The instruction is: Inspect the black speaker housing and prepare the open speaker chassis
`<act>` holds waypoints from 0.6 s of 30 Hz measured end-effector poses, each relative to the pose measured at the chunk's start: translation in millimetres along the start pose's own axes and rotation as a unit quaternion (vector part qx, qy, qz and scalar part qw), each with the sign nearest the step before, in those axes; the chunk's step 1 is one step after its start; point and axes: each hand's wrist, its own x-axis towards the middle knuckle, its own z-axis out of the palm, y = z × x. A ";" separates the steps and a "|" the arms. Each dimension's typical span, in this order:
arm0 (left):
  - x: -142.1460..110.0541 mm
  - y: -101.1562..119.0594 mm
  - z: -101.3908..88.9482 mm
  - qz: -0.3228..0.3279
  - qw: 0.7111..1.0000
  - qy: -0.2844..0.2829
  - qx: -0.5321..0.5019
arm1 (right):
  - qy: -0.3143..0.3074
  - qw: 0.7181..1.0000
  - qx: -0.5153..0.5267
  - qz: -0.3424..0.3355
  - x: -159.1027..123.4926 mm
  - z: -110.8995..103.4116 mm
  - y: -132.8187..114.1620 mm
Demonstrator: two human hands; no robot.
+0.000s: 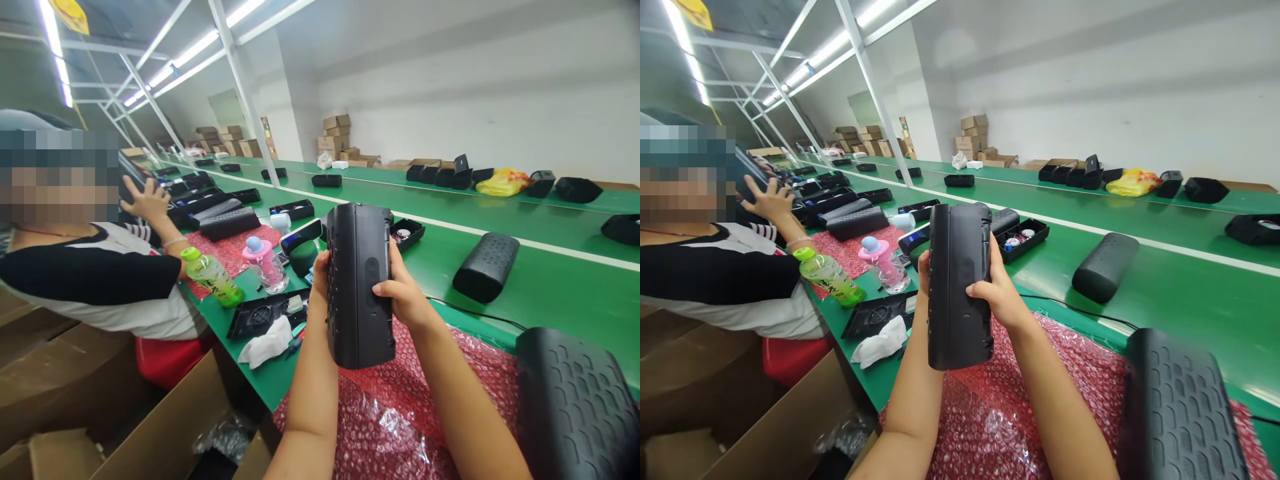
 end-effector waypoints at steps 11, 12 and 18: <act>3.8 -3.2 -12.8 0.015 0.970 -0.017 -0.242 | 0.028 0.999 0.009 -0.015 -5.5 10.4 -4.7; 1.2 -0.9 -12.1 0.009 0.969 -0.019 -0.245 | 0.025 0.999 0.023 -0.015 -5.1 10.9 -5.0; -8.0 21.0 1.9 0.046 0.980 0.018 -0.193 | 0.075 0.991 0.109 0.009 -0.5 12.3 -5.9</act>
